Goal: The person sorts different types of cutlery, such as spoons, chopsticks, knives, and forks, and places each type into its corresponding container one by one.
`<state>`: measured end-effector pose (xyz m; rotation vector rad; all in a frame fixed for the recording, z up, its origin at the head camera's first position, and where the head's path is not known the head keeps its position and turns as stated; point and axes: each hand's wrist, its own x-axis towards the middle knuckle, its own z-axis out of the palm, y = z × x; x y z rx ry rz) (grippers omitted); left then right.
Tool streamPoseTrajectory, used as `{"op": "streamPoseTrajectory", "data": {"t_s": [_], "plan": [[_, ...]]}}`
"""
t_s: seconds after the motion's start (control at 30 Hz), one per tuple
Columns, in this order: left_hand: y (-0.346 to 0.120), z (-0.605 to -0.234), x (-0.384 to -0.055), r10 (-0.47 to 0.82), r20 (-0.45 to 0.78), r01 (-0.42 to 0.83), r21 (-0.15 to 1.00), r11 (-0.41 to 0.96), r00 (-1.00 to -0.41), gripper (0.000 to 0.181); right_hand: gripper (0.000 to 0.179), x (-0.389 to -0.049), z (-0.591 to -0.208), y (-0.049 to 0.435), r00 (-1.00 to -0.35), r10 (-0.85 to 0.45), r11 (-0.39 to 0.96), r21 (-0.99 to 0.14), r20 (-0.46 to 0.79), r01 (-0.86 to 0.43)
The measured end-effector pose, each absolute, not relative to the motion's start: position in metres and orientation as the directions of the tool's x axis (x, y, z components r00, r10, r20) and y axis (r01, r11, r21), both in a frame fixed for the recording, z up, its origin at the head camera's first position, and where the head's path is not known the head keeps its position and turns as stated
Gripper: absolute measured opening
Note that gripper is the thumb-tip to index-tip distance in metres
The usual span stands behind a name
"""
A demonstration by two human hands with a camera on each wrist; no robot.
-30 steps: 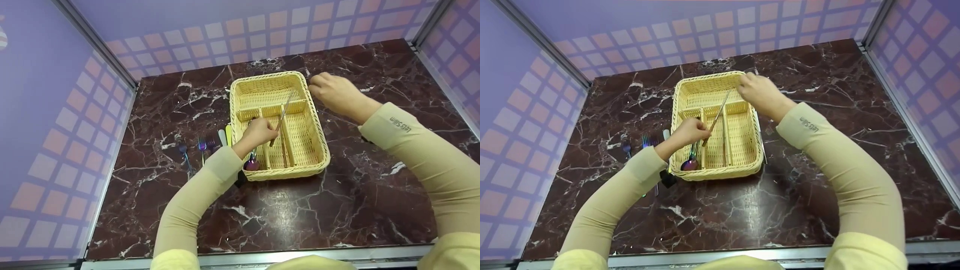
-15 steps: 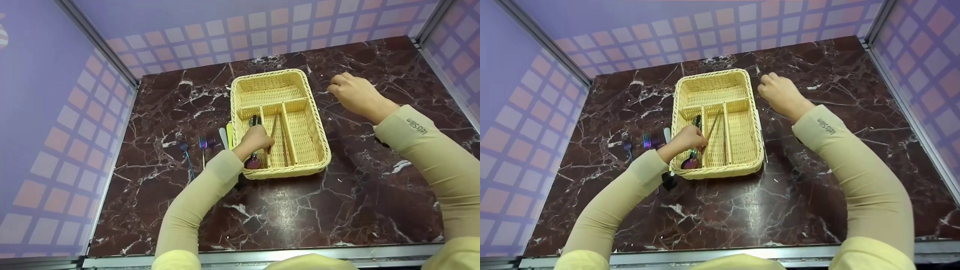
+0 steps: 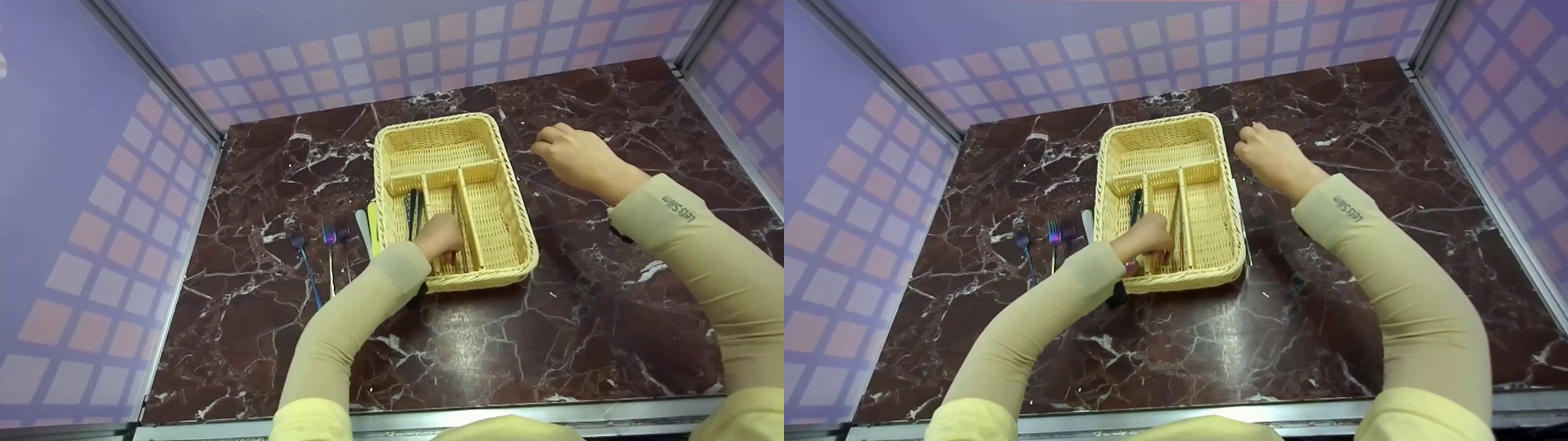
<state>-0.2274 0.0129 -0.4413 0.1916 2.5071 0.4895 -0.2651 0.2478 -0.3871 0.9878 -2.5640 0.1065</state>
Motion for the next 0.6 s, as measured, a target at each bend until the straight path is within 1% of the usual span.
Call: {"op": "streamPoseTrajectory", "data": {"t_s": [0.13, 0.2, 0.23, 0.33, 0.37, 0.47, 0.5, 0.6], "plan": [[0.017, -0.444, -0.227, 0.245, -0.522, 0.08, 0.318, 0.945, -0.817, 0.028, 0.02, -0.265, -0.388, 0.247, -0.679, -0.633, 0.747, 0.064, 0.371, -0.661], [0.017, -0.444, -0.227, 0.247, -0.52, 0.081, 0.321, 0.944, -0.817, 0.031, 0.021, -0.265, -0.388, 0.246, -0.679, -0.635, 0.746, 0.065, 0.369, -0.662], [0.016, -0.444, -0.227, 0.254, -0.517, 0.088, 0.324, 0.942, -0.817, 0.03, 0.021, -0.265, -0.389, 0.246, -0.679, -0.635, 0.746, 0.065, 0.368, -0.663], [0.011, -0.439, -0.226, 0.268, -0.51, 0.064, 0.381, 0.922, -0.818, 0.025, 0.022, -0.266, -0.389, 0.246, -0.676, -0.639, 0.742, 0.063, 0.368, -0.667], [0.008, -0.435, -0.225, 0.266, -0.504, 0.043, 0.411, 0.911, -0.822, 0.02, 0.022, -0.265, -0.389, 0.246, -0.673, -0.64, 0.74, 0.061, 0.369, -0.67], [-0.005, -0.417, -0.223, 0.244, -0.467, -0.03, 0.505, 0.863, -0.85, 0.007, 0.022, -0.265, -0.389, 0.248, -0.656, -0.647, 0.729, 0.062, 0.389, -0.682], [-0.012, -0.408, -0.224, 0.237, -0.442, -0.034, 0.524, 0.851, -0.865, 0.004, 0.022, -0.265, -0.388, 0.249, -0.65, -0.648, 0.726, 0.064, 0.398, -0.685], [-0.038, -0.384, -0.228, 0.223, -0.361, -0.019, 0.559, 0.829, -0.905, 0.012, 0.022, -0.264, -0.386, 0.254, -0.635, -0.643, 0.724, 0.069, 0.428, -0.686]]}}
